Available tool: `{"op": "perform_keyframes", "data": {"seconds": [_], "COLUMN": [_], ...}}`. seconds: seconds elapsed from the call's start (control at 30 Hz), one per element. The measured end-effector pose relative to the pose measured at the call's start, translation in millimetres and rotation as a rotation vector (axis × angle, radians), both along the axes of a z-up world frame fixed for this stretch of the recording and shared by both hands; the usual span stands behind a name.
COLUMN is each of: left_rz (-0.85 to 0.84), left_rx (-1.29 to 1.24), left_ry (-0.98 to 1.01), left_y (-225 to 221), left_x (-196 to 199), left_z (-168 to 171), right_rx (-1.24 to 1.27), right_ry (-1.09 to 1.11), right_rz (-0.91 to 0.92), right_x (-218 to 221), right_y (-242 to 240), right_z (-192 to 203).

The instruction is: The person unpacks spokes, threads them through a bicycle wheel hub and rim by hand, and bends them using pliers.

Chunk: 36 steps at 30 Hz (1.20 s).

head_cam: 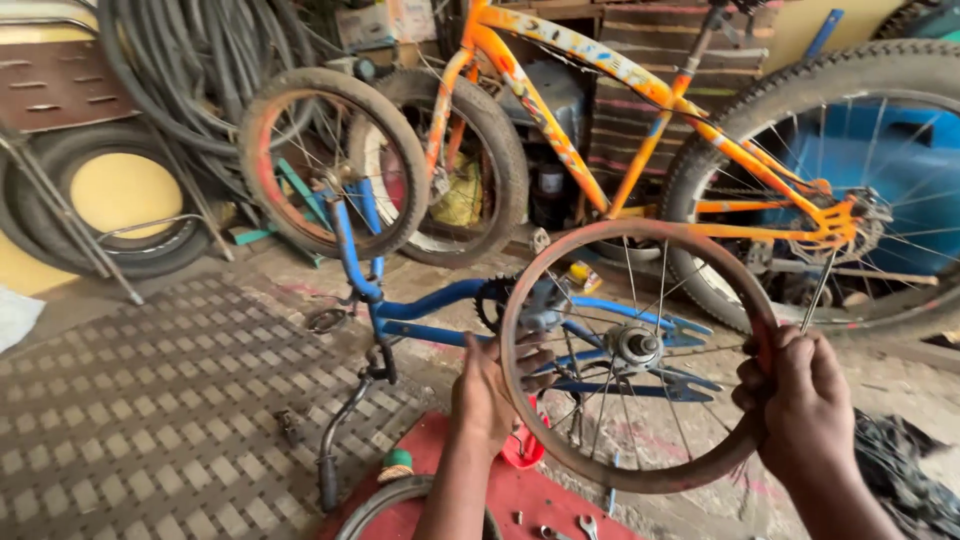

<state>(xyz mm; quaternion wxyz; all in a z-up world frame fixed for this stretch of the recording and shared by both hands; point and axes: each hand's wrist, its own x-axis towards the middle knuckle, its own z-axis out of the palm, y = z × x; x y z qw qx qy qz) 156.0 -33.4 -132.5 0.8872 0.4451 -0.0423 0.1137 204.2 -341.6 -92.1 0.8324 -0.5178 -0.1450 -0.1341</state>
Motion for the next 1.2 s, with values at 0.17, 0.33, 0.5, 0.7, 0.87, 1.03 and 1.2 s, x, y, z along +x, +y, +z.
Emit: {"op": "perform_keyframes", "data": {"seconds": [0.17,0.33,0.5,0.7,0.87,1.03,1.2], "left_rz": [0.111,0.313,0.391,0.136,0.002,-0.011,0.246], "left_rx": [-0.027,0.277,0.461,0.296,0.143,0.251,0.853], "left_ry": [-0.008,0.095,0.08,-0.092,-0.06,0.091,0.251], "left_y": [10.4,20.3,-0.8,-42.4,-47.3,-39.1,-49.1], "left_x": [-21.7,-29.9,-20.2,11.1,63.3,100.3,112.3], "left_z": [34.2,37.6,21.2,15.6,18.3,8.3,-13.2], "right_rx": [0.075,0.024,-0.126,-0.086,0.009,-0.013,0.086], "right_ry": [0.012,-0.059,0.078,0.269,0.274,0.359,0.356], "right_rz": [0.108,0.117,0.023,-0.116,-0.062,-0.061,-0.007], "right_x": [-2.1,-4.0,11.7,42.1,95.6,136.0,145.9], "right_y": [22.1,34.9,22.4,-23.9,-35.4,-27.5,-32.5], "right_z": [-7.2,-15.8,-28.3,-31.5,-8.9,-37.6,-59.9]}}
